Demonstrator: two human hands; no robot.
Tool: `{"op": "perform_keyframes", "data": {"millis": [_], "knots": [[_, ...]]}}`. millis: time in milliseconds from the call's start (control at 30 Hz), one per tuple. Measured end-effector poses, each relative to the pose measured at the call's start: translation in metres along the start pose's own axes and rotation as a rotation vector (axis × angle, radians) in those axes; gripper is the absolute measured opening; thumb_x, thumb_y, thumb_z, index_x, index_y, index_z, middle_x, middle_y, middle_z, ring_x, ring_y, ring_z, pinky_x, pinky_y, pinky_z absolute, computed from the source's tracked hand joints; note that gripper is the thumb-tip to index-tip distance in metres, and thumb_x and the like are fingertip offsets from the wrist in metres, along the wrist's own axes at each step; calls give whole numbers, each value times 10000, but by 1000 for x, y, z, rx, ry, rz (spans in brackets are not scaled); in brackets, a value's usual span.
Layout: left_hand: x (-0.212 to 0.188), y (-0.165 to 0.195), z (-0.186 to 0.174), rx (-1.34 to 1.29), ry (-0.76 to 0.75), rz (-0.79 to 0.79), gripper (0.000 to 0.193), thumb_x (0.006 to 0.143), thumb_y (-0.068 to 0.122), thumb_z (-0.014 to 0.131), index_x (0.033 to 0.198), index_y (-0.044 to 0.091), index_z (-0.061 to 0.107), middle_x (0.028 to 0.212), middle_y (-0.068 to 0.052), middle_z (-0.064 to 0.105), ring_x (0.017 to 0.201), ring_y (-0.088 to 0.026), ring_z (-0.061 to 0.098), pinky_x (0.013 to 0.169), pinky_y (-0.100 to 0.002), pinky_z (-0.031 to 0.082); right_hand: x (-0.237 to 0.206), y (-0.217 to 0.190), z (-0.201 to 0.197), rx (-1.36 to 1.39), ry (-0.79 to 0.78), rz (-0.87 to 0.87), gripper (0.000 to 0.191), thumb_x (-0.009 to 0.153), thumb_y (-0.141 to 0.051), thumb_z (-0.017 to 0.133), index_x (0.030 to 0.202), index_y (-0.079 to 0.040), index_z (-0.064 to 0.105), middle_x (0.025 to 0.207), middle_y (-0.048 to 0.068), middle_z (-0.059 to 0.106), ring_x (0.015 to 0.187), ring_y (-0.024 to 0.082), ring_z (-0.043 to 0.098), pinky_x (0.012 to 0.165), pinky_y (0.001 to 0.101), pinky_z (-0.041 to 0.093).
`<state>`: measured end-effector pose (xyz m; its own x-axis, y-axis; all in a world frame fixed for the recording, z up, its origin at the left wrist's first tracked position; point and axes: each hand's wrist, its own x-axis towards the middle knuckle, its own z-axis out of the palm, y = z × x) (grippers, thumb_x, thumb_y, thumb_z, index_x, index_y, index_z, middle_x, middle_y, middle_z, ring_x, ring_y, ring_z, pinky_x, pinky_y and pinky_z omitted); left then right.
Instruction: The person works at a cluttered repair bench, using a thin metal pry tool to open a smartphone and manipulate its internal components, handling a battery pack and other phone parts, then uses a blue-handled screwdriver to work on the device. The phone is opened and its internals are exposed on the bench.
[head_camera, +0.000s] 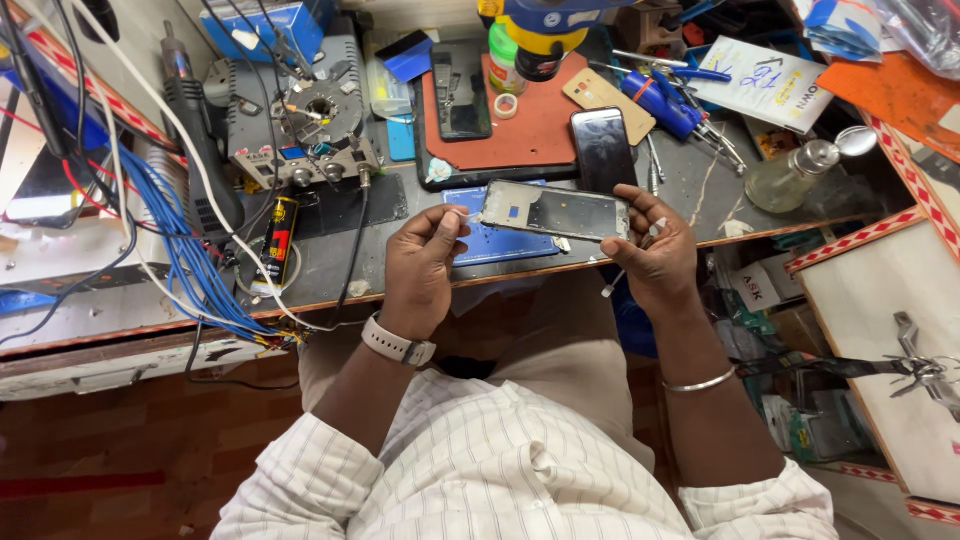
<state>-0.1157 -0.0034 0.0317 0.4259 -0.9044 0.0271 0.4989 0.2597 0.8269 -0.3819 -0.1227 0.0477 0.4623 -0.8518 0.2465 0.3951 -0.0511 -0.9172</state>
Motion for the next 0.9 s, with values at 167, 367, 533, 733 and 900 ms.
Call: {"op": "perform_keyframes", "data": {"millis": [167,367,533,733,900], "knots": [[0,-4,-9,-29,2,15,160,1022,180,653,1075,38,705,979,-36,703,926,-127,646,830,-291,521,-3,5,8,-95,23,-25,839,754,-122,928,1421,113,476,1171,114,693,1012,105,693,886,213,594],[0,1,-23,39,63,126,187,1089,195,560,1056,44,666,975,-24,693,874,-102,620,794,-286,528,-1,-12,7,-363,170,-41,782,759,-72,922,1410,77,516,1043,62,673,738,-10,508,614,129,442],[-8,28,-57,888,246,321,159,992,119,621,1090,46,723,863,-77,703,708,-190,632,653,-349,508,-7,-29,5,-382,103,-109,740,802,-80,913,1413,65,521,1088,58,689,801,-7,543,679,126,456],[-12,61,-78,1402,316,615,137,919,154,768,958,23,756,846,-159,691,747,-340,660,679,-428,510,-6,-27,13,-384,62,-123,767,776,-96,922,1417,55,528,1094,57,696,847,10,579,720,132,473],[-17,74,-77,1332,316,503,256,903,263,835,846,22,770,741,-160,626,636,-317,603,599,-427,467,-7,-19,16,-340,-4,-112,802,761,-92,939,1436,24,521,1119,47,658,928,27,603,771,150,499]]}}
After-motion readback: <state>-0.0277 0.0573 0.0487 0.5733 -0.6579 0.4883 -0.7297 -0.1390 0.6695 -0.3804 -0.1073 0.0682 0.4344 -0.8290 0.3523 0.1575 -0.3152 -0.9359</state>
